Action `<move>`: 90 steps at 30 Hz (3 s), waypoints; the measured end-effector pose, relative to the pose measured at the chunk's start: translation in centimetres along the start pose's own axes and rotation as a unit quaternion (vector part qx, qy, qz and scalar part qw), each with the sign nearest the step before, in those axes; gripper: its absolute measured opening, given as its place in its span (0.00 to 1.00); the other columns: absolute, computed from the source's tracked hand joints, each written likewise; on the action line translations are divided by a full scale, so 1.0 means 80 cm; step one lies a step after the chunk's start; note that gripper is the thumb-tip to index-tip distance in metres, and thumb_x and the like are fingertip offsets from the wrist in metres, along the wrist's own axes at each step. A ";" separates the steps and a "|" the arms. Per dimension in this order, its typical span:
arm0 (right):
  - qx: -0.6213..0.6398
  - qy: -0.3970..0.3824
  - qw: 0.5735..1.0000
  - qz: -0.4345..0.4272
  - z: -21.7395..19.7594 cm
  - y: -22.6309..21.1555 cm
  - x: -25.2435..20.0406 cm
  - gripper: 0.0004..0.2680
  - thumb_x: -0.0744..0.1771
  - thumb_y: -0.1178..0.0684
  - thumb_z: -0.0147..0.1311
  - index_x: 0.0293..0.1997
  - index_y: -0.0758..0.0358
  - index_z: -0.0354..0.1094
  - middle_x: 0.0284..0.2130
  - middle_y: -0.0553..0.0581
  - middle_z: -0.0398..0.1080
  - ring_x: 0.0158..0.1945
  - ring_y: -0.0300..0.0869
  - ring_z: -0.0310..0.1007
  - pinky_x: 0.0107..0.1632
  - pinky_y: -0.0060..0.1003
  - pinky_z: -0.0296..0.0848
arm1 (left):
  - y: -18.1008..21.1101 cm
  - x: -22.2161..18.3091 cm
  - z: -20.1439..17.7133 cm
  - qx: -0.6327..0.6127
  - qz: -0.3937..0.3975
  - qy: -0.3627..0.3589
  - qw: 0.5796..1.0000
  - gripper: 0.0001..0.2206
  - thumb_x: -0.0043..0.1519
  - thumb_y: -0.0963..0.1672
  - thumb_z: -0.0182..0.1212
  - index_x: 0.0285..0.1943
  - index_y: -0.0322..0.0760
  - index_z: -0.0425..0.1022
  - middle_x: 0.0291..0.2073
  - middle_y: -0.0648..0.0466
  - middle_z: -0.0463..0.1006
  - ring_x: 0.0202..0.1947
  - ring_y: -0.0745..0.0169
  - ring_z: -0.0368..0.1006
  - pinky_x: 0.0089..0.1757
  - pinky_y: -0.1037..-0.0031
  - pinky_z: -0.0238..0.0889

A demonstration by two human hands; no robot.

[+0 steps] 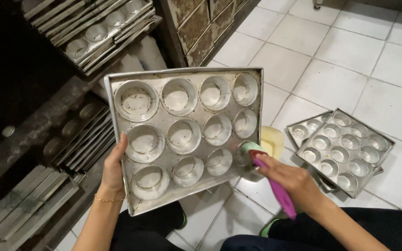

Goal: Greasing muffin tins using a brush and a container of oil in a bakery setting.

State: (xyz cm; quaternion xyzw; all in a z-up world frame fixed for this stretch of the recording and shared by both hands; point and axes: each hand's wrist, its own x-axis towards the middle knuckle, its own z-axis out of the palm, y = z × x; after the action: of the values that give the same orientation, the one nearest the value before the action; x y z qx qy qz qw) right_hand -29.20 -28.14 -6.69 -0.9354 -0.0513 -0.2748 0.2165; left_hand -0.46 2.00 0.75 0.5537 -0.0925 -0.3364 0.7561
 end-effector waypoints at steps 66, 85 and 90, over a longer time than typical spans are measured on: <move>0.113 -0.190 0.890 0.399 0.155 0.278 -0.063 0.08 0.65 0.51 0.58 0.46 0.56 0.79 0.43 0.54 0.81 0.44 0.45 0.81 0.46 0.37 0.76 | -0.600 0.174 -0.171 -0.146 -0.120 0.304 0.934 0.19 0.62 0.51 0.58 0.54 0.33 0.70 0.46 0.47 0.76 0.43 0.54 0.74 0.44 0.63 0.72; -0.032 -0.238 0.959 0.153 0.199 0.284 -0.052 0.15 0.60 0.62 0.52 0.50 0.61 0.74 0.54 0.61 0.75 0.48 0.53 0.77 0.47 0.46 0.76 | -0.325 0.209 -0.047 0.288 0.128 0.073 0.946 0.40 0.61 0.53 0.67 0.78 0.35 0.52 0.71 0.39 0.63 0.69 0.43 0.61 0.62 0.57 0.59; 0.044 -0.486 0.806 0.335 0.209 0.304 -0.084 0.08 0.68 0.49 0.57 0.49 0.53 0.78 0.41 0.57 0.81 0.46 0.48 0.81 0.54 0.40 0.77 | -0.305 0.228 0.021 0.554 0.065 -0.072 0.827 0.39 0.56 0.55 0.67 0.76 0.54 0.52 0.73 0.45 0.59 0.70 0.43 0.57 0.62 0.48 0.53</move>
State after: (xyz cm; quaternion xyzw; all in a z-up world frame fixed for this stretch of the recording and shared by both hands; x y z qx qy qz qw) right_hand -21.43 -42.67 -32.12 -0.8951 0.1545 0.3079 0.2831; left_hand 2.55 -14.37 -24.79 0.8465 -0.3529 -0.2180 0.3339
